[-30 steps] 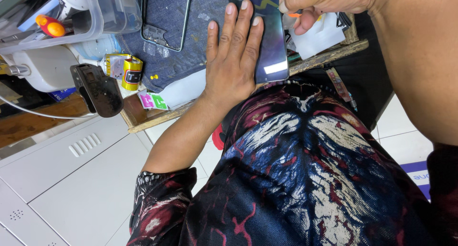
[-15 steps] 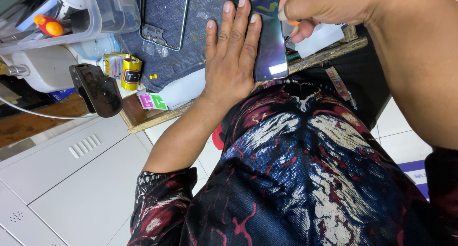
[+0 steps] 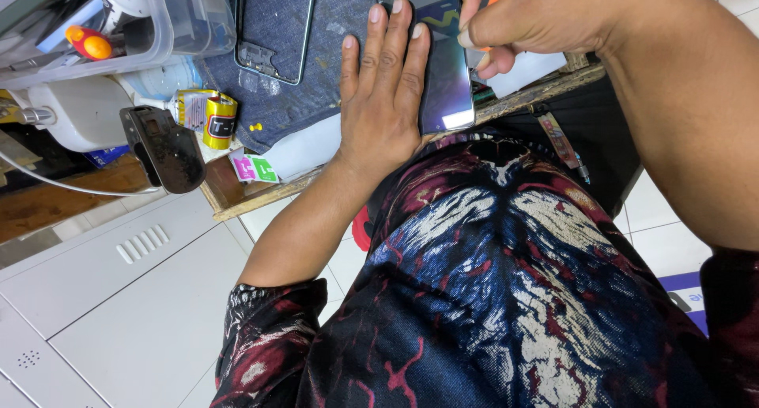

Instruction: The person disassembles a mobile phone using a small prying tool and a screwdriver, removing the internal components and separating the screen assembly from the frame.

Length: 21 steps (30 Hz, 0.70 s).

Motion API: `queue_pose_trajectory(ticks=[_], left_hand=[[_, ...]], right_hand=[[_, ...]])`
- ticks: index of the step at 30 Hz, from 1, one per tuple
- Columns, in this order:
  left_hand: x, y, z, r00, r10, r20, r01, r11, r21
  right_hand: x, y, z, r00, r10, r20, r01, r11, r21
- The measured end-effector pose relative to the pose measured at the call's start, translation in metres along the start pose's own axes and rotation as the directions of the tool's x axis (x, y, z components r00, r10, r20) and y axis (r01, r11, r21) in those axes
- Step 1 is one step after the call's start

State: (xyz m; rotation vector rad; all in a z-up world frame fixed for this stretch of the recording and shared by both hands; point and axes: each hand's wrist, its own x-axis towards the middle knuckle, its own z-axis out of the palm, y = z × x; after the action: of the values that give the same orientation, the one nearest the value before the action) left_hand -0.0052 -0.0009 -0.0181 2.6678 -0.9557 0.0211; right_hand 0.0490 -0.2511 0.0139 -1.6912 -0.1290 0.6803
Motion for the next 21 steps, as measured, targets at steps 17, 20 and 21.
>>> queue_pose_trajectory(ticks=[17,20,21], left_hand=[[0.050,0.012,-0.051,0.997,-0.056,-0.047,0.058,0.998,0.040],[0.061,-0.030,-0.047,0.938,-0.187,-0.291,0.128,0.969,-0.211],[0.074,-0.054,-0.037,0.867,-0.239,-0.437,0.150,0.962,-0.230]], right_hand=[[0.007,0.038,-0.041,0.980,0.119,-0.158,-0.038,0.897,0.440],[0.000,0.023,-0.038,0.946,0.177,-0.271,-0.053,0.911,0.409],[0.000,0.022,-0.036,0.952,0.168,-0.254,-0.053,0.912,0.407]])
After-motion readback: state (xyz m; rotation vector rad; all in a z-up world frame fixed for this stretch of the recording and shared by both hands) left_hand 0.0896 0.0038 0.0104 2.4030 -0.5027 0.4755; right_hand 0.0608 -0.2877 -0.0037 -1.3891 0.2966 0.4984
